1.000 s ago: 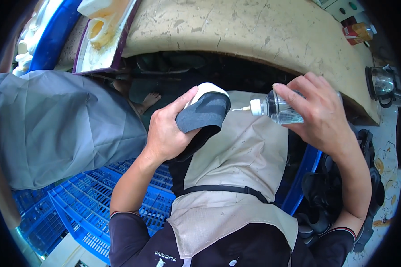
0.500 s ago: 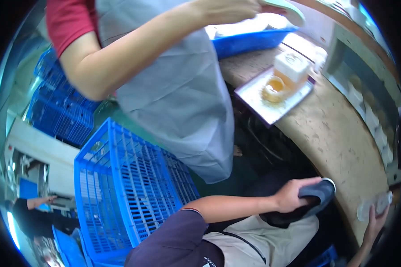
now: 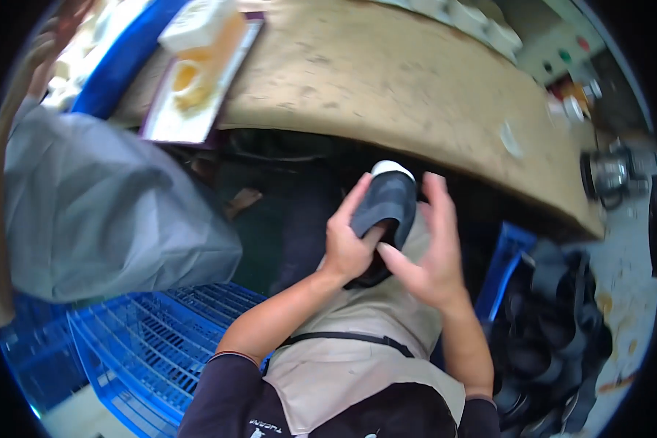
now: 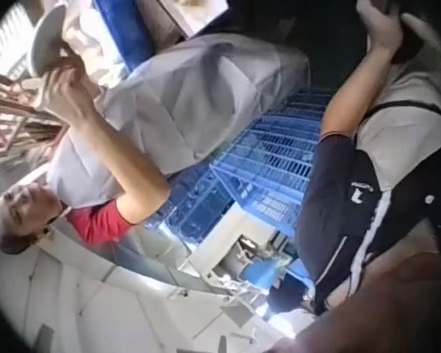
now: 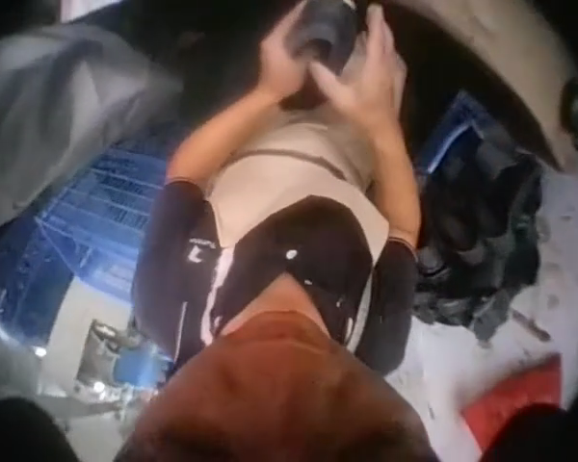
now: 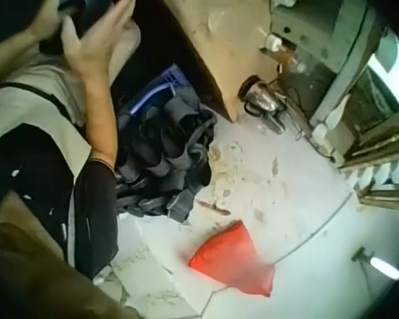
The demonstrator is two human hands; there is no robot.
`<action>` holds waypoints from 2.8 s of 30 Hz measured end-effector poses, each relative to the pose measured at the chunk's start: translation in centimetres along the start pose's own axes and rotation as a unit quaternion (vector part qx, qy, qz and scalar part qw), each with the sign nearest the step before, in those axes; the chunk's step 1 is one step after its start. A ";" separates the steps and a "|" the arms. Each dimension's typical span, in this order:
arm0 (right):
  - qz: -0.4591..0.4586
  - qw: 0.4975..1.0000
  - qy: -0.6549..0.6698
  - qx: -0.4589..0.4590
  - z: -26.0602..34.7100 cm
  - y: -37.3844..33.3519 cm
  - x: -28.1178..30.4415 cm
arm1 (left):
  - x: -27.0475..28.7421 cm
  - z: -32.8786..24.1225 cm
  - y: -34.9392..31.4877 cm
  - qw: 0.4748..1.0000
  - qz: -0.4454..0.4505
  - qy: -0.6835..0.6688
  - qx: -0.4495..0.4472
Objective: Cleaning and prepping shoe components for assembly in a manufacturing facility.
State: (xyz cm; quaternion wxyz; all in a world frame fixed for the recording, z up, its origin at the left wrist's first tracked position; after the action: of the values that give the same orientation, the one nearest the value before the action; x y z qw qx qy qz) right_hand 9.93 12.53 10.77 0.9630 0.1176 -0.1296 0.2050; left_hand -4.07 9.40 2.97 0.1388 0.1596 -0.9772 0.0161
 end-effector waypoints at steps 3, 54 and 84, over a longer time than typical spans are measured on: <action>-0.115 0.990 -0.080 0.034 -3.0 -1.4 2.4 | -5.8 1.7 -2.3 0.999 0.033 -0.024 0.001; 0.136 0.903 0.393 -0.109 -2.9 -12.9 4.8 | -3.2 -6.9 -11.1 0.941 0.256 -0.053 -0.217; -0.071 0.901 0.352 -0.243 -5.9 -7.2 3.9 | -1.9 -2.9 -5.2 0.984 0.095 -0.025 0.152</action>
State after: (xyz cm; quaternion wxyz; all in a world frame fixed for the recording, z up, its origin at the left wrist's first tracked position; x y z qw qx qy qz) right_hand 17.61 9.17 5.17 0.9565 -0.1912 0.1807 0.1259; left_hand 0.12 5.28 5.20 0.0863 0.0855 -0.9774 0.1731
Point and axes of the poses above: each hand's wrist, its own y-axis towards the middle knuckle, its own x-axis out of the back of the hand, z = x × y, the point moved 9 cm from there along y, towards the middle knuckle, and after that the axes turned 15 degrees about y, right-handed, at the moved point
